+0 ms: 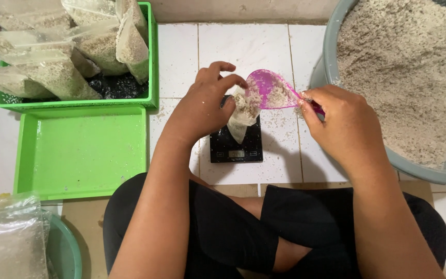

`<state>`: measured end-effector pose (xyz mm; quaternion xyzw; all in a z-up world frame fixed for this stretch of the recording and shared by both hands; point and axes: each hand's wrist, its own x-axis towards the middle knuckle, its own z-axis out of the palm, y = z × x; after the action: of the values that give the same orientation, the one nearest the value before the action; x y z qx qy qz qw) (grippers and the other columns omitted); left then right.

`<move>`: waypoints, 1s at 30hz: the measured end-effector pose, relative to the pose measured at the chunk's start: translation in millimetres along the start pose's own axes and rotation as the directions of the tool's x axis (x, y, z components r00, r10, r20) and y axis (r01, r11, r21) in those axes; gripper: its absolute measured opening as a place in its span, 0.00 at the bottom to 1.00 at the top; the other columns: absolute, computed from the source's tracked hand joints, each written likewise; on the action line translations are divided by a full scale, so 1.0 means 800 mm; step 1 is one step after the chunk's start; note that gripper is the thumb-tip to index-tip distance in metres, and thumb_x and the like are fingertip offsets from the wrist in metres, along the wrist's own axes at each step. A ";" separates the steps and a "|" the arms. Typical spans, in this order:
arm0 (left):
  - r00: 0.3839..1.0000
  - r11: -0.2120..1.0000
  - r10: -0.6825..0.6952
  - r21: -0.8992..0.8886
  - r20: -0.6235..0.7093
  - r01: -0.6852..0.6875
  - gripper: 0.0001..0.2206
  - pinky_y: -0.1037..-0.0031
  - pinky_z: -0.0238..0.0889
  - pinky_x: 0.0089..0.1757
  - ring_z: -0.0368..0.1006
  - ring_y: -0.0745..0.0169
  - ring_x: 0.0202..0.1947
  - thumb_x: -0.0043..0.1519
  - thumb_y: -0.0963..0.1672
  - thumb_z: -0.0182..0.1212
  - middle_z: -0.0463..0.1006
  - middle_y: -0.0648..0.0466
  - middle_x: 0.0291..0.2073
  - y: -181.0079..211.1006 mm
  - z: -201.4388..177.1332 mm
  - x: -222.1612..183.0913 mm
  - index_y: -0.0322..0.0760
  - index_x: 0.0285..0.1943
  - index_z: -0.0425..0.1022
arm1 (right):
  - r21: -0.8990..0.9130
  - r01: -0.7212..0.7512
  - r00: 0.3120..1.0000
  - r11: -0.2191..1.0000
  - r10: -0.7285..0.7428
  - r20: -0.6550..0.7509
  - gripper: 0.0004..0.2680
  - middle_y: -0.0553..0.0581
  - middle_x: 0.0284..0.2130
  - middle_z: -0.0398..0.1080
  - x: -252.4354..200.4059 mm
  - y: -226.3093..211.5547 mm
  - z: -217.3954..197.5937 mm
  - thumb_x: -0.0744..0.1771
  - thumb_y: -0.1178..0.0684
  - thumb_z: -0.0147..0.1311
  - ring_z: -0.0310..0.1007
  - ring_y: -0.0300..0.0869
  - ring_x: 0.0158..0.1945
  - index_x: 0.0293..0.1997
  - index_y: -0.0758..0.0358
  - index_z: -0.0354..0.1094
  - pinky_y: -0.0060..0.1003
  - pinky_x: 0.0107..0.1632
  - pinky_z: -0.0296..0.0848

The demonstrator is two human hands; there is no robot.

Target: Scooping granular material into small plastic bags and weighing them on a digital scale.

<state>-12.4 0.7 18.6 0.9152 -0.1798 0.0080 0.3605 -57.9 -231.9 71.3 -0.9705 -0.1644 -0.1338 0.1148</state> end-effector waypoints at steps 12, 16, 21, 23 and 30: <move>0.992 1.000 0.004 -0.011 -0.124 -0.005 0.12 0.65 0.67 0.49 0.67 0.54 0.54 0.58 0.39 0.55 0.69 0.55 0.54 -0.003 -0.001 0.001 0.45 0.50 0.72 | 0.041 0.035 0.999 0.999 -0.033 -0.041 0.04 0.57 0.30 0.76 0.000 0.002 -0.004 0.65 0.64 0.59 0.67 0.41 0.20 0.41 0.70 0.77 0.32 0.20 0.61; 0.993 1.000 -0.006 -0.015 -0.115 0.005 0.12 0.63 0.65 0.51 0.67 0.54 0.55 0.58 0.39 0.56 0.69 0.56 0.54 0.000 -0.002 0.000 0.45 0.50 0.72 | 0.042 0.025 0.999 0.999 -0.023 -0.028 0.05 0.58 0.32 0.77 0.001 0.001 -0.005 0.64 0.64 0.59 0.67 0.41 0.19 0.42 0.70 0.77 0.32 0.19 0.60; 0.993 0.999 -0.001 -0.035 -0.121 -0.003 0.11 0.64 0.66 0.50 0.67 0.54 0.54 0.59 0.40 0.56 0.69 0.56 0.53 0.000 -0.003 0.000 0.44 0.49 0.73 | 0.033 0.022 0.999 0.999 -0.021 -0.024 0.05 0.58 0.33 0.77 0.001 0.001 -0.005 0.65 0.64 0.59 0.67 0.40 0.19 0.42 0.69 0.77 0.32 0.19 0.62; 0.993 1.000 0.002 -0.028 -0.115 -0.005 0.11 0.64 0.66 0.50 0.67 0.54 0.54 0.59 0.40 0.56 0.69 0.55 0.53 0.000 -0.002 0.001 0.45 0.49 0.74 | 0.043 0.019 1.000 0.999 -0.019 -0.016 0.05 0.58 0.32 0.77 0.001 0.001 -0.005 0.65 0.64 0.59 0.67 0.40 0.19 0.42 0.69 0.77 0.31 0.19 0.61; 0.995 0.999 0.010 -0.041 -0.102 -0.014 0.14 0.67 0.66 0.48 0.67 0.55 0.54 0.57 0.38 0.56 0.67 0.55 0.57 0.001 -0.003 0.000 0.47 0.49 0.76 | 0.038 0.009 1.000 0.999 -0.009 0.003 0.04 0.58 0.31 0.77 0.002 0.002 -0.003 0.65 0.64 0.59 0.65 0.39 0.17 0.41 0.69 0.77 0.30 0.16 0.59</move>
<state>-12.3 1.7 20.9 0.9049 -0.1669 0.0529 0.3880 -56.2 -233.5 73.9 -0.9676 -0.1714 -0.1298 0.1321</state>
